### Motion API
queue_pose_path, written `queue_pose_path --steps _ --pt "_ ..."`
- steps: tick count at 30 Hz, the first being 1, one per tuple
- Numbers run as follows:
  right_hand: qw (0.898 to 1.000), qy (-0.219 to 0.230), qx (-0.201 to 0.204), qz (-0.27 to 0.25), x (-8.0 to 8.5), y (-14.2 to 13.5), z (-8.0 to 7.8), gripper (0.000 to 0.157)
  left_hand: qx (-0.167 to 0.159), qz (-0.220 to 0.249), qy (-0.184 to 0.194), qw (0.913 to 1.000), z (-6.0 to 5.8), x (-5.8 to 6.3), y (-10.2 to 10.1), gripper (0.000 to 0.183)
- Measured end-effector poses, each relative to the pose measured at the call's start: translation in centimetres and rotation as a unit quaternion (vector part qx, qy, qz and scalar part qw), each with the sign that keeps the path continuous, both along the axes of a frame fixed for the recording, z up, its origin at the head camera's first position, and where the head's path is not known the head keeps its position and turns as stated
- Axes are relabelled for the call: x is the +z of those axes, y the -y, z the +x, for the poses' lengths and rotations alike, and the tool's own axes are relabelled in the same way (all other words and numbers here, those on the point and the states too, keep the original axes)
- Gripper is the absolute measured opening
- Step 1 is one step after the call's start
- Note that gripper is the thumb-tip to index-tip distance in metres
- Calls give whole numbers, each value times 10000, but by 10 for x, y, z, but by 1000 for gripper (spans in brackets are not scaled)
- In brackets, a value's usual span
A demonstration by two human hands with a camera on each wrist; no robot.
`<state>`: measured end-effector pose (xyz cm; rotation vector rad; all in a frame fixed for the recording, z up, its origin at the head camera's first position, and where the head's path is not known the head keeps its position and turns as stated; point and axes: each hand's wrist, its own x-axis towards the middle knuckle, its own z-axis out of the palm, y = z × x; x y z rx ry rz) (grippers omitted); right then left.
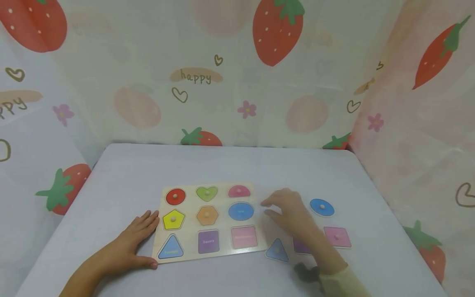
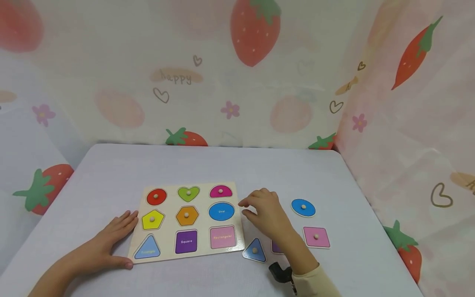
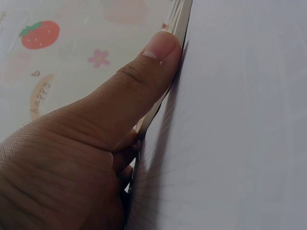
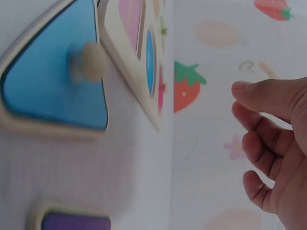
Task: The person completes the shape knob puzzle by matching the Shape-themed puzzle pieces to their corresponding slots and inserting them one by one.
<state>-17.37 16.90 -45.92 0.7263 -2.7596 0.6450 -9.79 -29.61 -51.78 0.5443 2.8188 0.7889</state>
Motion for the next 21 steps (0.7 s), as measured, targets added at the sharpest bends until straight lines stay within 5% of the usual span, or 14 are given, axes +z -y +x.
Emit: queue_pose_path --steps 10,21 --pt "9925 -1055 353 -507 0 -47 -6 30 63 -32 52 10000 0 0 0 127" --pt "9924 -906 -150 -819 -4 -83 -12 27 29 -30 10 10000 0 1 1 126"
